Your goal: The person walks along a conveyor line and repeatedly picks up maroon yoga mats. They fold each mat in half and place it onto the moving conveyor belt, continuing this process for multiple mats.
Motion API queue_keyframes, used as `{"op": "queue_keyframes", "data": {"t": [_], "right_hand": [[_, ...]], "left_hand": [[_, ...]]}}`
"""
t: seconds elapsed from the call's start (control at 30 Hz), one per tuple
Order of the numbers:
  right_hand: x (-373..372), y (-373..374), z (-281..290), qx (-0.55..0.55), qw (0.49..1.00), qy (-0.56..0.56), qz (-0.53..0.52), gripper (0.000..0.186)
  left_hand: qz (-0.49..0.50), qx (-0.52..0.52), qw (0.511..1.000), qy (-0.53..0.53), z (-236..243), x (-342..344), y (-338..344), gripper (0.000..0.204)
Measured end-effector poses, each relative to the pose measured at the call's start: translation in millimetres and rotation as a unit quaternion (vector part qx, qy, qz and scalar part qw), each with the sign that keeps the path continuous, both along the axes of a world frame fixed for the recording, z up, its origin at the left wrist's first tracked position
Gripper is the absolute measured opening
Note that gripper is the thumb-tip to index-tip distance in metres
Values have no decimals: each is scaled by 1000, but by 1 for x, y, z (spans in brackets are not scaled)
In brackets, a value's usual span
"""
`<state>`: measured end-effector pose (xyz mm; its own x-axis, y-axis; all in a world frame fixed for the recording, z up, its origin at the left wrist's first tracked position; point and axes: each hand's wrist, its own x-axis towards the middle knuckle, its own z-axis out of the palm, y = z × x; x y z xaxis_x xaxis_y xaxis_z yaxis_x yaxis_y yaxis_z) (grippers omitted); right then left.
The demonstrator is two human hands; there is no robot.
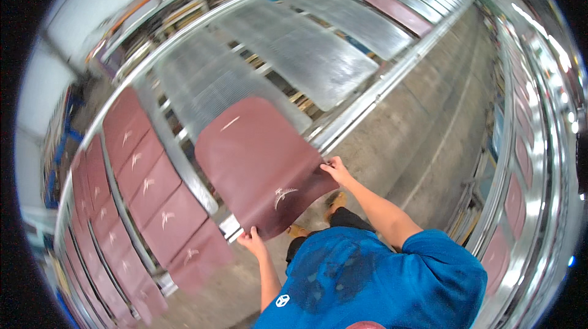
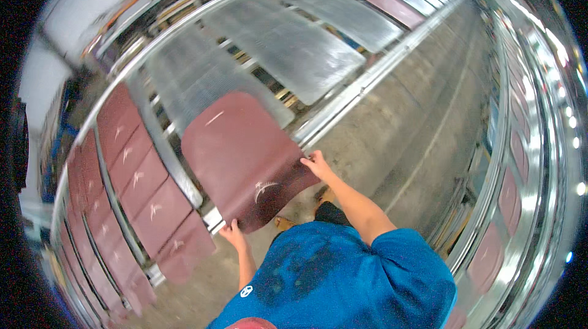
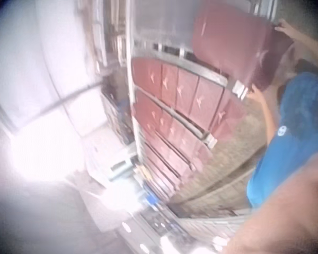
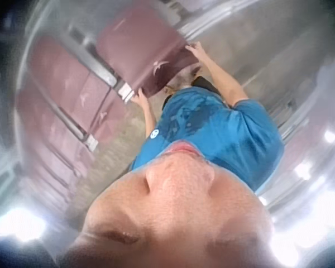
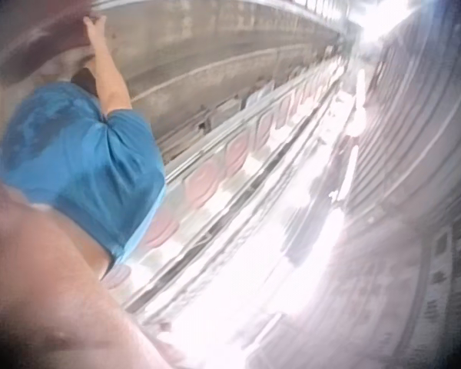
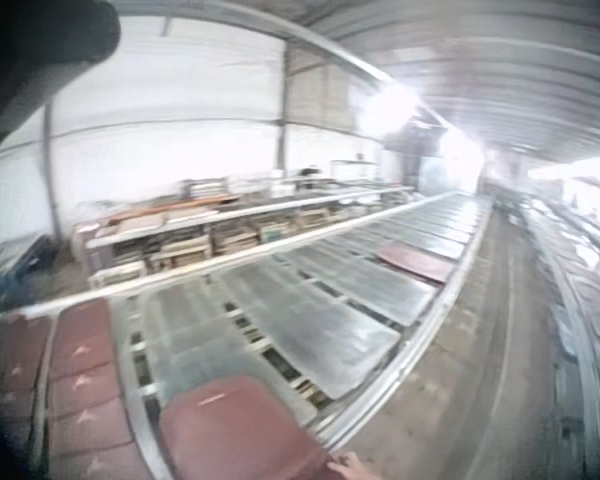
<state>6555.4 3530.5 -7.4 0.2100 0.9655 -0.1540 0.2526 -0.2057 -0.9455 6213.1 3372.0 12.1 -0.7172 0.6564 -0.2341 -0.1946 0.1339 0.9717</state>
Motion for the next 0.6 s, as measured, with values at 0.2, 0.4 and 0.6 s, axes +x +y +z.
{"op": "queue_keyframes", "data": {"t": [0.2,0.4,0.6], "right_hand": [[-17,-1,42,-56,987,-68,135,55],[-10,59,165,172,967,12,189,40],[171,105,330,396,915,-20,75,30]], "left_hand": [[-67,-98,961,250,16,-26,0,36],[-46,-79,910,404,123,-20,47,47],[18,126,850,512,259,120,173,49]]}}
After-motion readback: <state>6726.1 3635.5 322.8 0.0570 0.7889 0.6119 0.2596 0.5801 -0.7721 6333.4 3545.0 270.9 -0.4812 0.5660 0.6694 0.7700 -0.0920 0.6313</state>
